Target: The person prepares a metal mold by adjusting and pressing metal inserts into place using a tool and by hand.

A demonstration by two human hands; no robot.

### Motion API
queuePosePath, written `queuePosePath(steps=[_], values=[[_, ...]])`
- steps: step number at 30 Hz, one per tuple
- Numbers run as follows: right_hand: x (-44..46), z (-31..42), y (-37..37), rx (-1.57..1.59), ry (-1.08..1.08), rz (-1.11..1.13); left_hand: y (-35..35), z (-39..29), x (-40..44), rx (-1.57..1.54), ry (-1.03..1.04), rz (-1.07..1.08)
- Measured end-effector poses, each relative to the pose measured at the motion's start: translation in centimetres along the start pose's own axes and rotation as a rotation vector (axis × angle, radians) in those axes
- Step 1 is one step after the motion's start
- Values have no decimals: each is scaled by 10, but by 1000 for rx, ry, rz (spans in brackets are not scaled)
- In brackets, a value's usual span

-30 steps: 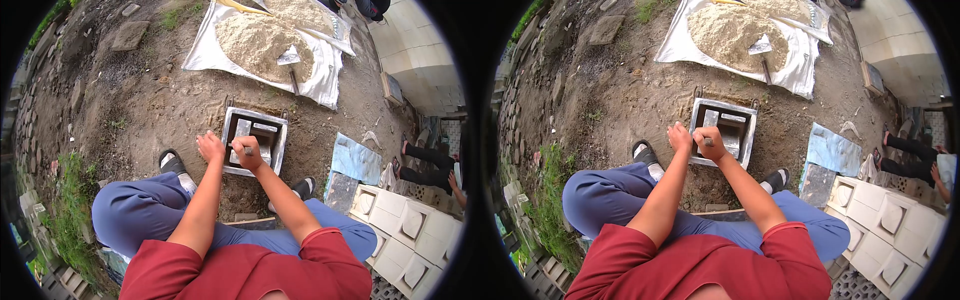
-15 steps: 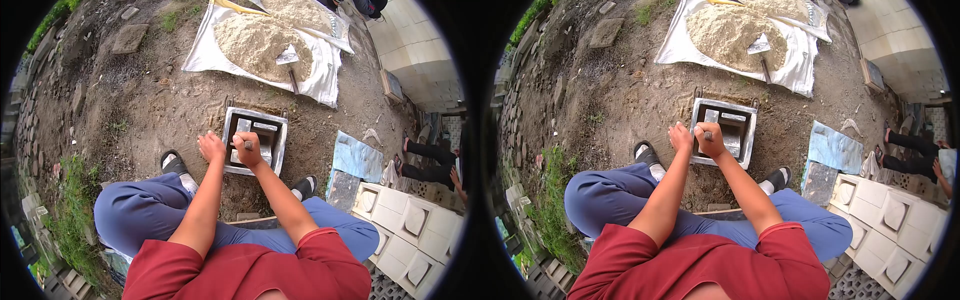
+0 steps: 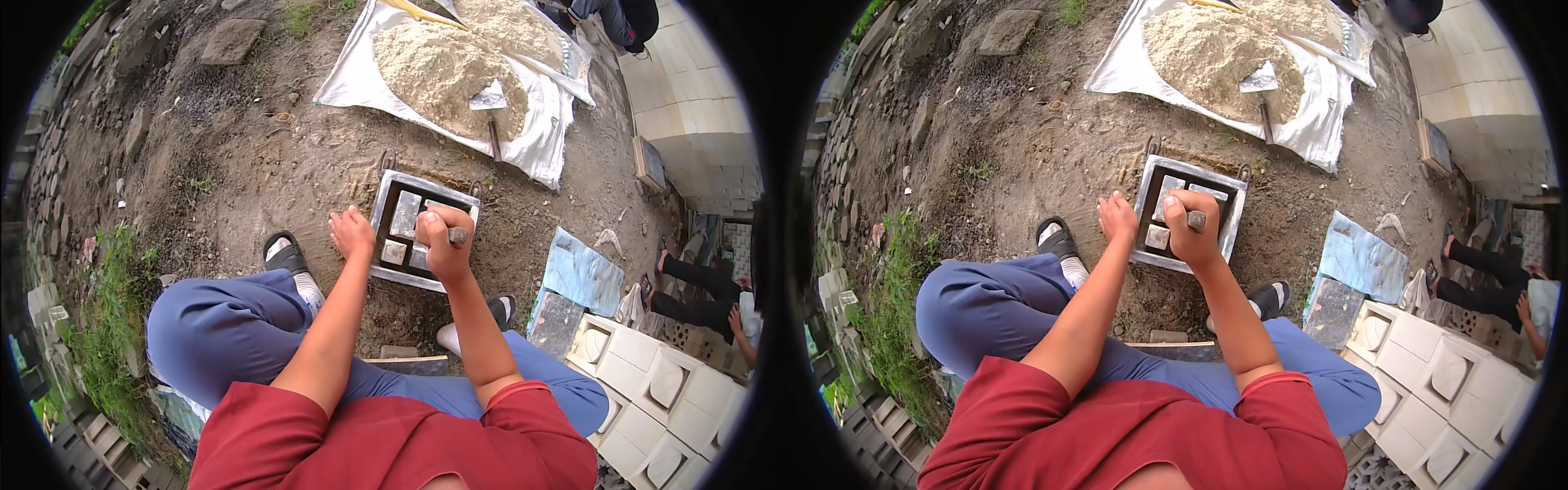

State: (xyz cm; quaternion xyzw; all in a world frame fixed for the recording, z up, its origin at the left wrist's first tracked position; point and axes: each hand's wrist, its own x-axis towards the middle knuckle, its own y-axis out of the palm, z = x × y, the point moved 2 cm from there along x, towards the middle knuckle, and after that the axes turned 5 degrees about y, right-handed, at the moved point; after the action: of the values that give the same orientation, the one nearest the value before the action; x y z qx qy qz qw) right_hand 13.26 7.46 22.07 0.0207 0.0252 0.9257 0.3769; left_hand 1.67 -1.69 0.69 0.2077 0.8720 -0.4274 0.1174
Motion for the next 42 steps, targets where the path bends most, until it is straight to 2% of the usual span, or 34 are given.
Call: queuePosePath(steps=[5,12,16,17,20,25,28,30,32,39,41,42], values=[[-1,-32,2,-47,-16,21,-1,-1,-1,11,2,0],[-5,-34,11,-121,-128,14,-1,-1,-2,3,4,-7],[-3,-84,10,-179,-168,-11,2,-3,-2,-11,10,-41],[-2,-90,6,-230,-103,20,2,-4,1,-9,9,-47],[-2,-91,6,-199,-40,41,1,1,-2,-4,16,-43],[4,-35,15,-113,-25,35,0,1,-3,-4,8,-8],[-4,-54,10,-170,-6,65,0,-3,-2,-8,13,-14],[-6,-74,14,-198,-111,53,0,-2,-2,-10,15,-33],[-7,-79,12,-210,-45,40,2,-1,1,-11,20,-44],[-11,-45,9,-89,43,-26,2,1,-1,-16,18,-39],[-17,-63,5,-84,-4,64,3,1,1,-12,21,-47],[-15,-69,6,-209,-45,89,3,1,0,-9,19,-52]])
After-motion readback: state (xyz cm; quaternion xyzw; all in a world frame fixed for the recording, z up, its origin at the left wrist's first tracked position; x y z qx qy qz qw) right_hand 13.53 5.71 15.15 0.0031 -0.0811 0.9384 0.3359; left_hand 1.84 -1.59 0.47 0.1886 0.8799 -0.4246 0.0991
